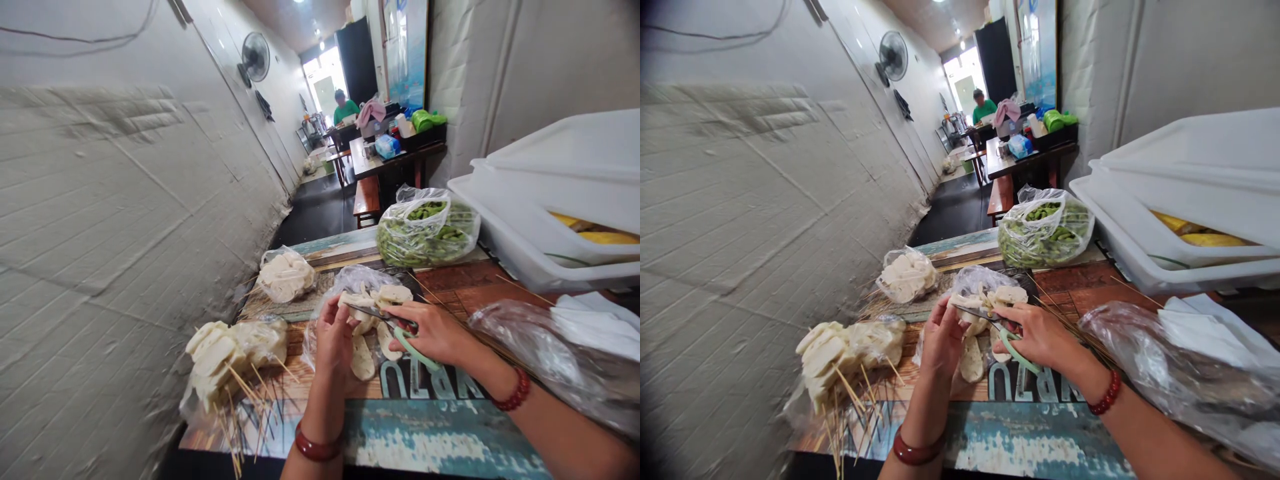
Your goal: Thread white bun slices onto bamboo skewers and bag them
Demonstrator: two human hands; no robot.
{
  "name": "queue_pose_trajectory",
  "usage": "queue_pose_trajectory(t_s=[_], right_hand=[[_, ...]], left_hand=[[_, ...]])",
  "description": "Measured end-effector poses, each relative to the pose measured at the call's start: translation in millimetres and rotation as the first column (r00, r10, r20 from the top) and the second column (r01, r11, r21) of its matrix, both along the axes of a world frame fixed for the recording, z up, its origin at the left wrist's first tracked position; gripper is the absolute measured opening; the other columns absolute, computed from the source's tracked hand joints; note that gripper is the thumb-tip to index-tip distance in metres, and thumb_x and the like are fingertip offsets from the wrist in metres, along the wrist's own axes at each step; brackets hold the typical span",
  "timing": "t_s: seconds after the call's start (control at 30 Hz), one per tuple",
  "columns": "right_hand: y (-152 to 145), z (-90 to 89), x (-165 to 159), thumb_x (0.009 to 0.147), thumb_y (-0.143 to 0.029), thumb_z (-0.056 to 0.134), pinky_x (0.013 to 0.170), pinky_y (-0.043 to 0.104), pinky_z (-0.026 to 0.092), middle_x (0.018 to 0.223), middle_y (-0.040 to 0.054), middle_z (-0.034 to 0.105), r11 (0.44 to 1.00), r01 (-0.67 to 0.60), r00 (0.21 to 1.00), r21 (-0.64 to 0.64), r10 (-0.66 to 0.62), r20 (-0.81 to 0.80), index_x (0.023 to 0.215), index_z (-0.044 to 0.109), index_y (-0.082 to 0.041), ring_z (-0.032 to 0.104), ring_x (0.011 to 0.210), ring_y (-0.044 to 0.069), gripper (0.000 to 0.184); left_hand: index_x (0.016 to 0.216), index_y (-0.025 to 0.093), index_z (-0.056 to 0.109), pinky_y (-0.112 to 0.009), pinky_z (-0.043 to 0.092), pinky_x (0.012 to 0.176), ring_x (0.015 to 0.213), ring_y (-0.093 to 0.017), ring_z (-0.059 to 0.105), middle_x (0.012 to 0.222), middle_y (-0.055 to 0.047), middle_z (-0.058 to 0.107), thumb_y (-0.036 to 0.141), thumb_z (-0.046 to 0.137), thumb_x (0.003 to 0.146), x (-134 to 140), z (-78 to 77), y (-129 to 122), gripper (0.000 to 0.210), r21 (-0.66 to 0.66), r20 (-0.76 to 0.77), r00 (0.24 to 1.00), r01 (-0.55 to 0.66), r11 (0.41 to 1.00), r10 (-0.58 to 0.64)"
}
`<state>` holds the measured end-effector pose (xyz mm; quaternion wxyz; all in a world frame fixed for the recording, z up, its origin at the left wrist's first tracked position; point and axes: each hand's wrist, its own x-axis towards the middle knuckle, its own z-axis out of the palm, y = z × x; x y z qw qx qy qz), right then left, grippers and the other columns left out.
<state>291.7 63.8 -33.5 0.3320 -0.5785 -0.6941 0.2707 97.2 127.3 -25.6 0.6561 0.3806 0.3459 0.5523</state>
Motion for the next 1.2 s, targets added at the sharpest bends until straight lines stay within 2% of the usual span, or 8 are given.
queue_pose_trajectory(t_s=[0.17,0.37,0.63,0.93,1.2], right_hand=[[-0.9,2.8,-1.6,0.070,-0.032,0.080,0.072,0.031,0.052,0.089,0.0042,0.067,1.000,0.019,1.000,-0.009,-0.018,0.015,0.126,0.068,-0.022,0.062,0.075,0.019,0.058],[1.4,-1.3,2.6,0.067,-0.034,0.082,0.070,0.031,0.052,0.089,0.0046,0.065,1.000,-0.009,1.000,0.000,0.009,0.008,0.127,0.067,-0.020,0.062,0.075,0.019,0.064],[-0.4,-1.9,2.4,0.076,-0.035,0.077,0.072,0.032,0.052,0.097,0.0066,0.069,0.999,-0.004,0.999,0.052,0.002,0.044,0.125,0.068,-0.023,0.063,0.075,0.019,0.052],[-4.1,-1.0,-0.5,0.082,-0.034,0.070,0.075,0.029,0.052,0.099,0.0058,0.073,0.988,-0.003,0.994,0.153,-0.014,0.105,0.118,0.070,-0.026,0.067,0.080,0.019,0.037],[-6.5,-3.2,-3.3,0.086,-0.037,0.065,0.072,0.031,0.053,0.094,0.0069,0.073,0.987,0.002,0.963,0.159,-0.045,0.267,0.126,0.066,-0.025,0.069,0.084,0.024,0.042]], left_hand=[[0.094,0.019,0.074,-0.022,0.053,0.070,0.083,-0.014,0.065,0.096,-0.003,0.072,0.034,0.089,0.061,1.0,3.8,-0.8,0.039,-0.026,-0.035,0.999,-0.007,1.000,0.007],[0.091,0.019,0.077,-0.021,0.052,0.067,0.075,-0.012,0.066,0.088,-0.002,0.074,0.035,0.089,0.060,5.1,5.3,-4.4,0.037,0.002,-0.093,0.995,-0.019,1.000,0.020],[0.085,0.018,0.079,-0.023,0.053,0.068,0.074,-0.014,0.069,0.088,-0.005,0.077,0.039,0.089,0.058,6.0,7.1,-4.1,0.036,-0.031,-0.106,0.993,-0.063,0.998,0.059],[0.080,0.016,0.078,-0.023,0.054,0.067,0.070,-0.013,0.068,0.081,-0.004,0.075,0.039,0.088,0.059,4.8,5.5,-3.8,0.033,0.007,-0.105,0.991,-0.080,0.997,0.080],[0.077,0.016,0.077,-0.024,0.054,0.064,0.064,-0.013,0.066,0.075,-0.003,0.074,0.039,0.088,0.058,2.5,4.2,-2.6,0.031,0.020,-0.123,0.988,-0.096,0.995,0.097]])
